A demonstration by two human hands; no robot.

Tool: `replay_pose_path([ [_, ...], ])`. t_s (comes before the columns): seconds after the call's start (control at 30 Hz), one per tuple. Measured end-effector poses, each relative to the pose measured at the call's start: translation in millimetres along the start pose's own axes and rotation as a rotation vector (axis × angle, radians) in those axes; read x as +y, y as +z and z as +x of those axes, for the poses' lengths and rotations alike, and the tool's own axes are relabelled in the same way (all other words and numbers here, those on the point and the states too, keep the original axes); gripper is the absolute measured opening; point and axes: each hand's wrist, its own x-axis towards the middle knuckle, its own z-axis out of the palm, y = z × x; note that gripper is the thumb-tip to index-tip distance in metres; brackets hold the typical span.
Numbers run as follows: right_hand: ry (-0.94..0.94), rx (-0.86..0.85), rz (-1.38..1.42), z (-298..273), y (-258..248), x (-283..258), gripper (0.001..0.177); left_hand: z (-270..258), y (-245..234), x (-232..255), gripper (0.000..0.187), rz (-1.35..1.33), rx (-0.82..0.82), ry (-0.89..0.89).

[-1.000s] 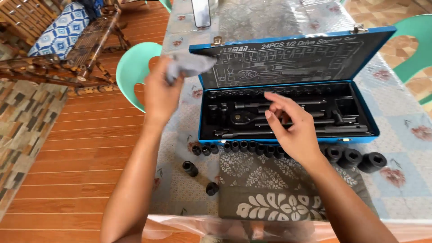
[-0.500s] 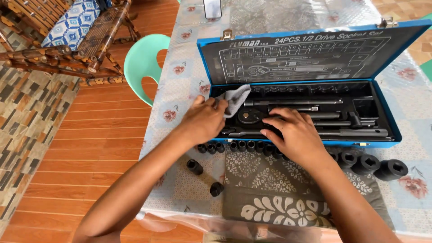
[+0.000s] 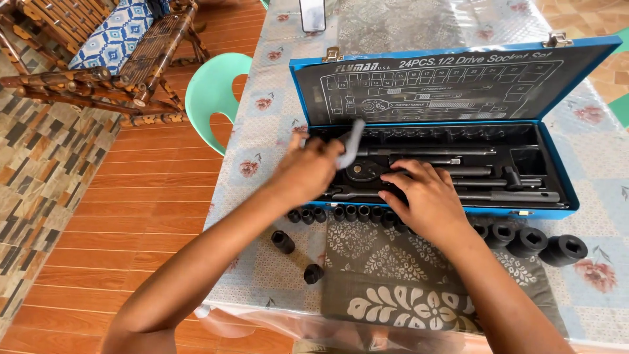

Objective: The person wipes the inside of a blue socket set case and then cleans multiple black socket pieces one by one with a gray cloth. The cleaned sockets are placed on the table in front of the case.

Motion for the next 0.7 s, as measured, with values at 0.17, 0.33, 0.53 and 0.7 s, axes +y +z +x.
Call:
replay_pose_path([
  [0.17, -0.01, 0.015, -0.009, 0, 3, 1, 0.035, 5, -4, 9, 0.026, -0.017, -0.104, 0.101],
  [0.33, -0.02, 0.008, -0.009, -1, 4, 0, 0.037, -6, -27, -11, 0.026, -0.246, -0.186, 0.07],
  [0.53, -0.001, 0.012, -0.034, 1, 7, 1, 0.037, -18, -20, -55, 0.023, -0.297, 0.166, -0.015],
  [0.7, 0.01, 0.006, -0.035, -2, 3, -3, 0.037, -54, -37, -3, 0.02, 0.049, -0.043, 0.102],
])
